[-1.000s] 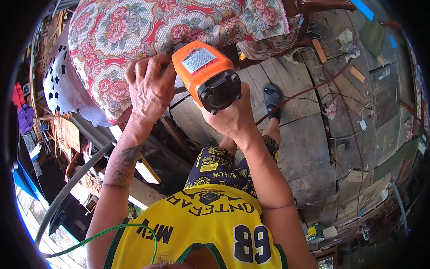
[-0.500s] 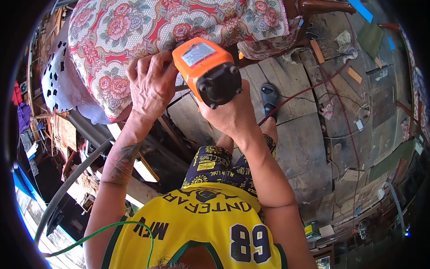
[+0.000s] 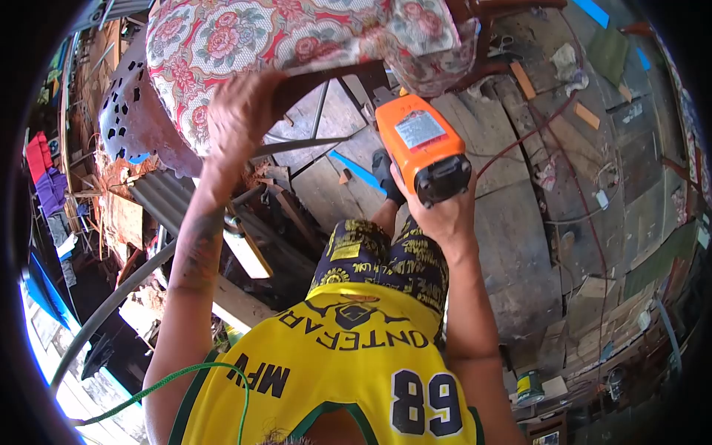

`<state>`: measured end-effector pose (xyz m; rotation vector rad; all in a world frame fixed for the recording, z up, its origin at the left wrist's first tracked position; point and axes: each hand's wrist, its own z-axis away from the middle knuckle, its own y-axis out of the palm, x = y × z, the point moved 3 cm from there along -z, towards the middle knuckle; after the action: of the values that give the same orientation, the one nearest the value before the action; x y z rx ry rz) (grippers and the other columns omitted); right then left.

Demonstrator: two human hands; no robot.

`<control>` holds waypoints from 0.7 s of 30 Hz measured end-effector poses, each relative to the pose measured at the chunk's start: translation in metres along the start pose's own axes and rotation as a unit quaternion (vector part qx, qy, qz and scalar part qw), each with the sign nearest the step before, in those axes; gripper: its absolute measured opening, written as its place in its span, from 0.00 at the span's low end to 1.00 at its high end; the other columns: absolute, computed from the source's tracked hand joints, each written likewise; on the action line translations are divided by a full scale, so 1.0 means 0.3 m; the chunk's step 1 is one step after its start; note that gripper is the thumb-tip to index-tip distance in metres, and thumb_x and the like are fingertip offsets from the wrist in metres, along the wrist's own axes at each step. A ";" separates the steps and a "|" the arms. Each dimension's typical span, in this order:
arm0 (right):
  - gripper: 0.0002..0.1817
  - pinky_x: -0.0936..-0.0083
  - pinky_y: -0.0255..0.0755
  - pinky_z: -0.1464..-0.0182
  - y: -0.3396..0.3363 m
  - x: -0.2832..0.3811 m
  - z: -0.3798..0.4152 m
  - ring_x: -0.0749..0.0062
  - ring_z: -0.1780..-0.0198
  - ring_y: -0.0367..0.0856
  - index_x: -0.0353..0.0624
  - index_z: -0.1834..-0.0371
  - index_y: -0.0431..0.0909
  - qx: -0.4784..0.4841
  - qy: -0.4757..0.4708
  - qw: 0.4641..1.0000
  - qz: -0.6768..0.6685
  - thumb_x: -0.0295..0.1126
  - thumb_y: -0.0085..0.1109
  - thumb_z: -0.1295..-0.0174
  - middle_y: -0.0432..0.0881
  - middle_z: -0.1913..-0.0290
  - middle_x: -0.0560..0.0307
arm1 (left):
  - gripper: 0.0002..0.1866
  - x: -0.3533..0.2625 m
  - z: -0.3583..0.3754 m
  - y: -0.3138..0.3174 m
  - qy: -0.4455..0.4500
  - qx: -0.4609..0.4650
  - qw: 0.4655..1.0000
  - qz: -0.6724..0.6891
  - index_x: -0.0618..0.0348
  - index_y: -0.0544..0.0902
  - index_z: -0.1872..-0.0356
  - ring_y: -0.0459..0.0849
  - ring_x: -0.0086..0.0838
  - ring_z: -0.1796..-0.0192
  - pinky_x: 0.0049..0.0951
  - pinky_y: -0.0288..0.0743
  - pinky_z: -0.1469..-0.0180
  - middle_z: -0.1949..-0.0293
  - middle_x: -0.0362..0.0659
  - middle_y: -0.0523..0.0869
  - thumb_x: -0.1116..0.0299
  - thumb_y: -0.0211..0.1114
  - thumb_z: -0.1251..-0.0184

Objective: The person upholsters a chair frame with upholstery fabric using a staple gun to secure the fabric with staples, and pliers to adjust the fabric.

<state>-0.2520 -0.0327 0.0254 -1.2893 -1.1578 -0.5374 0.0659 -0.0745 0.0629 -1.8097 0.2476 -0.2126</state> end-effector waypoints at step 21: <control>0.19 0.59 0.80 0.51 0.175 0.056 -0.077 0.61 0.52 0.90 0.53 0.44 0.91 0.043 -0.065 0.996 -0.038 0.29 0.73 0.39 0.91 0.50 0.59 | 0.31 -0.070 0.127 0.097 -0.025 -0.003 0.995 -0.098 0.39 0.79 0.27 0.77 0.39 0.37 0.52 0.66 0.31 0.37 0.38 0.79 0.68 0.68 0.34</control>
<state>-0.1926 -0.0354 0.0192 -1.2247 -1.3278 -0.4597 0.0546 -0.0402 0.0249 -1.8432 0.0359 -0.3044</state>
